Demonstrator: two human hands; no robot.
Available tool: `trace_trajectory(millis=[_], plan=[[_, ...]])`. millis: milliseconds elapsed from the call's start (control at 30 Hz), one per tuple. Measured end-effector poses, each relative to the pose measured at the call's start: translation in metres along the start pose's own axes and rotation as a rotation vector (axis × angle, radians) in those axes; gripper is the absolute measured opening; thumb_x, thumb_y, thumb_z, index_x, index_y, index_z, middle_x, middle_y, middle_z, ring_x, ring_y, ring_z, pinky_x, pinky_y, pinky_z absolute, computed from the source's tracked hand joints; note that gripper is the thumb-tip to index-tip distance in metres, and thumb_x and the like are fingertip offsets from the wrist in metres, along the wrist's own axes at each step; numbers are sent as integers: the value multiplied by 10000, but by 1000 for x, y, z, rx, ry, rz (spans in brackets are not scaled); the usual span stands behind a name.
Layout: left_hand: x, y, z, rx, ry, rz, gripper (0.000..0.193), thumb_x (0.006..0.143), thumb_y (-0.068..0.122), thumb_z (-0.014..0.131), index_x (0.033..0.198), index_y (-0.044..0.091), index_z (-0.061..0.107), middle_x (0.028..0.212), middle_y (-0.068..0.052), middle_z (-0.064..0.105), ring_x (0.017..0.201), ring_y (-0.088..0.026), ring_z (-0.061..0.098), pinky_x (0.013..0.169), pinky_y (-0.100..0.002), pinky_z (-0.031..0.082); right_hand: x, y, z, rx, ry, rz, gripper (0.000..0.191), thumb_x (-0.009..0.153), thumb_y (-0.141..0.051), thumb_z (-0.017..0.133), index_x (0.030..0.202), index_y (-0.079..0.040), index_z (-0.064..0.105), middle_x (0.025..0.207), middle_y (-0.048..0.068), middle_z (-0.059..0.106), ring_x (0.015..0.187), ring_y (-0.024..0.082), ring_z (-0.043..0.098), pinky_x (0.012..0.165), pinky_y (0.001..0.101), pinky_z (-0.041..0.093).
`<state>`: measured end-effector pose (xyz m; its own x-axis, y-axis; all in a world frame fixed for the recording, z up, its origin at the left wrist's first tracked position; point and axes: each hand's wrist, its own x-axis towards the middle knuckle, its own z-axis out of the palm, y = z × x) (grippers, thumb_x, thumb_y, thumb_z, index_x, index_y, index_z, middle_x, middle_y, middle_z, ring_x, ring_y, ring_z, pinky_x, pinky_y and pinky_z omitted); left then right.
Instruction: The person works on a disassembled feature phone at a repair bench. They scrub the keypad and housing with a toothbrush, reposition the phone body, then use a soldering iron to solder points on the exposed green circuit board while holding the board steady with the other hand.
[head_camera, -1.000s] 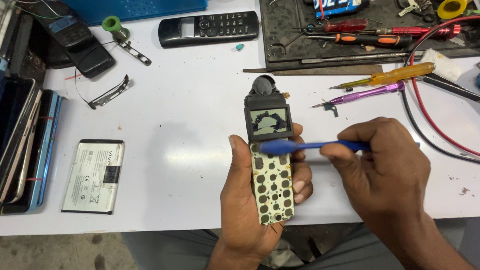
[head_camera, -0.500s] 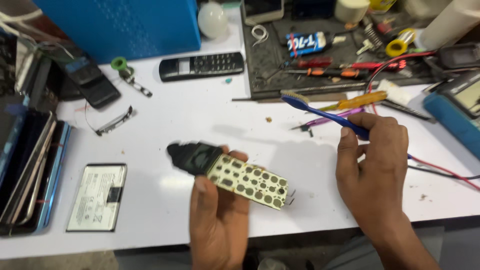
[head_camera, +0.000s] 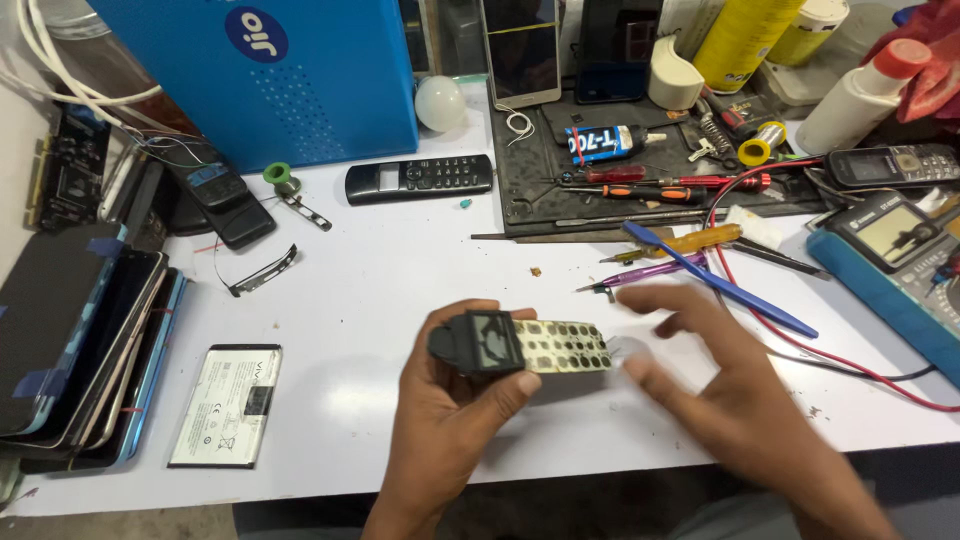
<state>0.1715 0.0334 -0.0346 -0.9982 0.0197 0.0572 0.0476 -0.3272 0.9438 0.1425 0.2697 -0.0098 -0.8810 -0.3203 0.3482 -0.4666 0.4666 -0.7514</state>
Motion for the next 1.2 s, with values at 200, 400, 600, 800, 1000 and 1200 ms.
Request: trace_trajectory(millis=[200, 400, 600, 800, 1000, 1200], plan=[[-4, 3, 8, 138, -25, -113, 588, 787, 57, 824, 1301, 40, 538, 1244, -149, 721, 1095, -175, 716, 959, -330, 621, -10, 4, 16, -50, -94, -14, 527, 799, -186, 807, 1286, -88, 630, 1140, 78, 723, 1072, 236, 684, 905, 361, 528], [-5, 12, -1, 381, 90, -282, 787, 684, 88, 856, 1392, 109, 513, 1093, -114, 729, 948, -150, 754, 805, -274, 635, -5, 11, 13, -156, -146, -153, 510, 797, -198, 806, 1257, -77, 620, 1140, 99, 700, 1058, 284, 637, 922, 408, 483], [4, 28, -24, 988, 49, -85, 838, 696, 188, 936, 1443, 118, 562, 1213, -9, 752, 707, -194, 651, 634, -284, 564, 15, 8, 8, -248, -259, -88, 507, 774, -276, 816, 1226, -106, 661, 1083, 77, 713, 1012, 281, 644, 880, 416, 479], [6, 30, -32, 932, 16, 119, 899, 574, 210, 937, 1373, 88, 543, 1124, -75, 732, 938, -208, 746, 784, -327, 592, 67, 13, 18, -322, -164, -229, 259, 920, -227, 700, 1131, -78, 705, 1108, 113, 708, 1016, 291, 669, 873, 417, 506], [3, 33, -39, 1004, 21, 67, 949, 593, 245, 926, 1442, 131, 518, 1230, -76, 708, 1004, -248, 728, 834, -363, 576, 111, 14, 48, -597, -255, -247, 135, 880, -215, 696, 939, -104, 748, 876, 84, 680, 877, 307, 646, 758, 471, 459], [4, 36, -44, 995, 1, 236, 865, 608, 247, 929, 1362, 73, 542, 1178, -128, 695, 1061, -300, 708, 892, -402, 561, 114, 9, 52, -663, -200, -307, 141, 889, -198, 645, 830, -69, 651, 844, 110, 651, 807, 317, 629, 736, 470, 434]])
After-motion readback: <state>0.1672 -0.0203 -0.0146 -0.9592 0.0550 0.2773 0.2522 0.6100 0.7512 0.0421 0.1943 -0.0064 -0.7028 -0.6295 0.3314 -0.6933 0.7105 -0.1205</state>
